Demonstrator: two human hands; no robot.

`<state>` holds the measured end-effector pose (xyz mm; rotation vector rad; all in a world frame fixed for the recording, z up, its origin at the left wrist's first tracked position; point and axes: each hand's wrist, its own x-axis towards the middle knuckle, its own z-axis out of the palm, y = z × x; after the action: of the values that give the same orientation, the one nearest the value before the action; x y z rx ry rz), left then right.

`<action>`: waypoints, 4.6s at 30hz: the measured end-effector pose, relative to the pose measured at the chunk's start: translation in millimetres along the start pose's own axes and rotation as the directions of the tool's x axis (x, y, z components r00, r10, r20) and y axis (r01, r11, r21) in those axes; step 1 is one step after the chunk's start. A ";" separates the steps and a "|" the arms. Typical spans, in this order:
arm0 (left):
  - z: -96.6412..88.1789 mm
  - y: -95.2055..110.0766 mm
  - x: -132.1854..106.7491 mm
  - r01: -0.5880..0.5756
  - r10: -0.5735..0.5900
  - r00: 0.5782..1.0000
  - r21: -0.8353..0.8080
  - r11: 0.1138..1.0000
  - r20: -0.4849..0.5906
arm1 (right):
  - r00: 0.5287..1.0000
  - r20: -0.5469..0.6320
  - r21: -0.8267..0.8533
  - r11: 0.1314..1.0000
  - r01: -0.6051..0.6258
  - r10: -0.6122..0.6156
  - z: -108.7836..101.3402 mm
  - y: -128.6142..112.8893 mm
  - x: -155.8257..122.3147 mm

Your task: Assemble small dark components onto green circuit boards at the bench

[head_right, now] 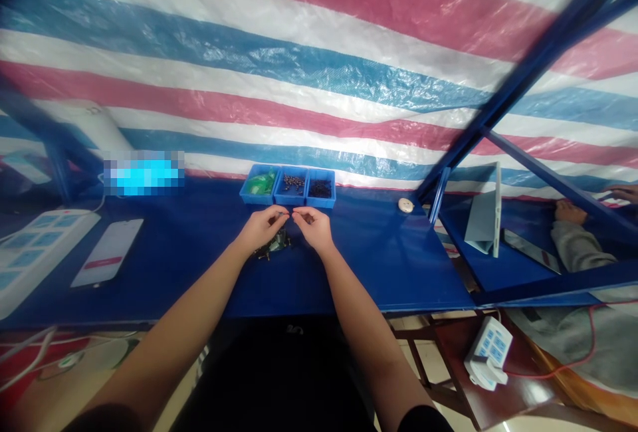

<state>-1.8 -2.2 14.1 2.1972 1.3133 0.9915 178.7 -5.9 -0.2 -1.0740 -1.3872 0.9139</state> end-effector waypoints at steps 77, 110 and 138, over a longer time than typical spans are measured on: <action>-2.7 -1.2 0.1 -0.030 0.033 0.999 0.064 0.997 -0.041 | 0.929 0.305 -0.431 0.839 0.332 -0.211 -10.8 6.2 0.8; 1.5 -3.3 0.6 -0.033 0.032 0.998 -0.024 0.999 -0.046 | 0.999 0.031 -0.054 0.998 0.022 -0.021 -2.3 5.0 1.0; -0.9 0.2 0.9 -0.016 0.013 0.999 -0.067 0.998 -0.046 | 0.998 0.047 -0.079 0.996 0.042 -0.038 -2.6 3.4 -0.3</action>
<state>-2.1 -1.5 15.1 2.1487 1.2655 1.0812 181.7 -5.3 -3.2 -1.0874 -1.4888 0.8649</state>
